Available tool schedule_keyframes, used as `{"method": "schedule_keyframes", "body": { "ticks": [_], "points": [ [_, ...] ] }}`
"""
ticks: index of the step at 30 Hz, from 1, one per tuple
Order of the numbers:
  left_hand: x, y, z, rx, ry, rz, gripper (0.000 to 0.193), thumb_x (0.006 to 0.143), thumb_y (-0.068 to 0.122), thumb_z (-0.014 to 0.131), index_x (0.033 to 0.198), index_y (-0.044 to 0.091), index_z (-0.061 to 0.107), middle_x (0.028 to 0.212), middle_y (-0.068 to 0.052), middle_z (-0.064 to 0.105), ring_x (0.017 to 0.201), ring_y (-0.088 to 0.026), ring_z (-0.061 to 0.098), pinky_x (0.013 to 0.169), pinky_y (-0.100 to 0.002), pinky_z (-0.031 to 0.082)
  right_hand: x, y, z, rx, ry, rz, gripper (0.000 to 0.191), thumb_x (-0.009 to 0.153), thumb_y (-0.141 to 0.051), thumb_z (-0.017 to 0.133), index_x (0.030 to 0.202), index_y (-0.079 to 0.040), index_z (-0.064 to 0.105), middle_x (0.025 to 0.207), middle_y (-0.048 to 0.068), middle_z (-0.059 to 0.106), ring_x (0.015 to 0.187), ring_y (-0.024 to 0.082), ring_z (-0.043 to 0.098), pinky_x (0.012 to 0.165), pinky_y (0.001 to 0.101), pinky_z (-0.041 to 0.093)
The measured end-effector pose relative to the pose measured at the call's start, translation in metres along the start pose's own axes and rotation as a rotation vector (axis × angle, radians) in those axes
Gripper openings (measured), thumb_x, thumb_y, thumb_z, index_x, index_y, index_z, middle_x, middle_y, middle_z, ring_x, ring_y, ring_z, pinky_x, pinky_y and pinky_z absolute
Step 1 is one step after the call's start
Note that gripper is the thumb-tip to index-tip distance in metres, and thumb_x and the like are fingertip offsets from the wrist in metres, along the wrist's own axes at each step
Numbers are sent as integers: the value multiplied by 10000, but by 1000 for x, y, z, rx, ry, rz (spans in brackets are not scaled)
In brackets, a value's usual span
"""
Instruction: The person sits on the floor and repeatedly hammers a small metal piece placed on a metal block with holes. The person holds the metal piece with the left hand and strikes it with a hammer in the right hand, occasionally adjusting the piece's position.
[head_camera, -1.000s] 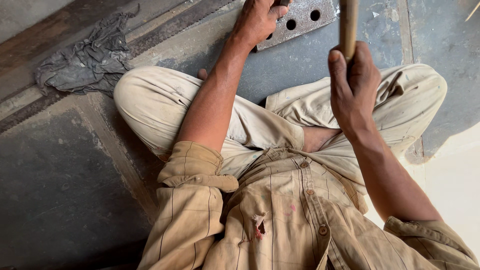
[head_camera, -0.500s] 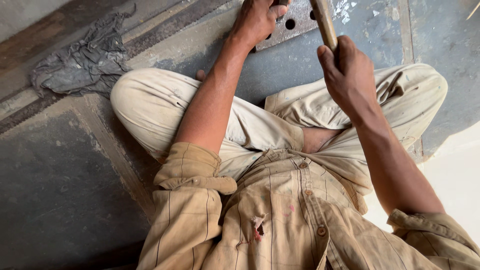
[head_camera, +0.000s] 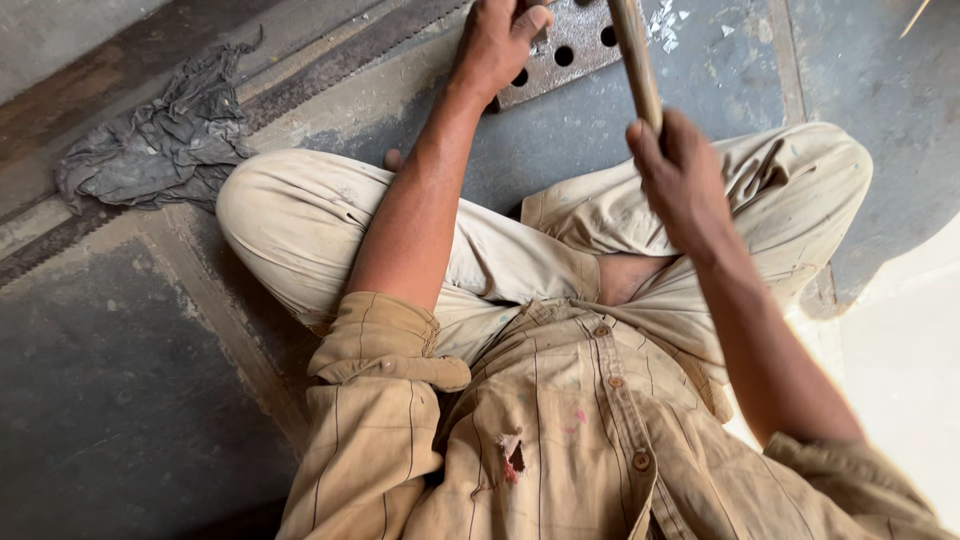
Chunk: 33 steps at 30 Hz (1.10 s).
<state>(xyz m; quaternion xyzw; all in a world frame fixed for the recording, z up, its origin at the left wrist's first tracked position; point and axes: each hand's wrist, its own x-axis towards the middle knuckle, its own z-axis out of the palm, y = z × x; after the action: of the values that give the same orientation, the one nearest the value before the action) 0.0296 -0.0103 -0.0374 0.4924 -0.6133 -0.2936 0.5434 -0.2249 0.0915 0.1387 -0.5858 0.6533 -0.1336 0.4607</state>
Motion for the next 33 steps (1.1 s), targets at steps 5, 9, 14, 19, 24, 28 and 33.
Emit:
{"method": "schedule_keyframes", "body": {
  "ticks": [5,9,14,19,24,28,33],
  "points": [
    [0,-7,-1,-65,-20,-47,169,1035,194,608,964,42,624,844,-29,736,801,-176,714,769,-372,569,-31,37,24,234,-96,165,334,1067,-379,578,992,-54,573,683,-18,500,546,90,456,435,296,378],
    [2,-4,-2,-38,-5,-116,210,1032,206,575,915,41,630,804,-15,722,751,-154,701,731,-363,572,-52,49,35,-75,-50,138,332,1087,-378,579,1076,-50,633,686,58,555,585,166,512,533,361,437],
    [8,1,-7,-78,-46,-207,240,1037,245,551,932,64,669,832,12,735,766,-113,711,628,-311,618,-52,51,38,-484,73,-353,326,1031,-315,635,1249,-76,675,863,86,676,680,213,617,648,410,509],
    [8,2,-7,-44,-62,-223,215,1047,257,541,1012,75,651,852,9,742,748,-143,690,659,-347,605,-15,44,41,-764,18,-512,374,1038,-302,646,1392,-188,678,838,81,647,599,251,598,471,410,467],
    [16,7,-8,82,-42,-233,174,1007,213,530,1024,69,625,825,-16,760,795,-192,752,775,-418,583,16,42,34,-778,286,-588,337,1092,-322,661,1405,-203,697,905,32,626,676,219,582,545,381,431],
    [17,10,-11,100,-27,-188,178,973,197,537,1033,42,599,810,-42,754,807,-245,732,811,-455,550,7,47,31,-765,246,-509,363,1054,-313,693,1392,-179,698,856,47,617,595,210,568,474,384,415],
    [15,12,-13,154,-94,-280,217,1020,242,506,972,76,638,824,-23,750,817,-228,742,816,-437,558,6,47,41,-733,185,-563,336,1054,-295,701,1382,-223,714,850,47,614,641,224,586,525,396,439]
  ]
}}
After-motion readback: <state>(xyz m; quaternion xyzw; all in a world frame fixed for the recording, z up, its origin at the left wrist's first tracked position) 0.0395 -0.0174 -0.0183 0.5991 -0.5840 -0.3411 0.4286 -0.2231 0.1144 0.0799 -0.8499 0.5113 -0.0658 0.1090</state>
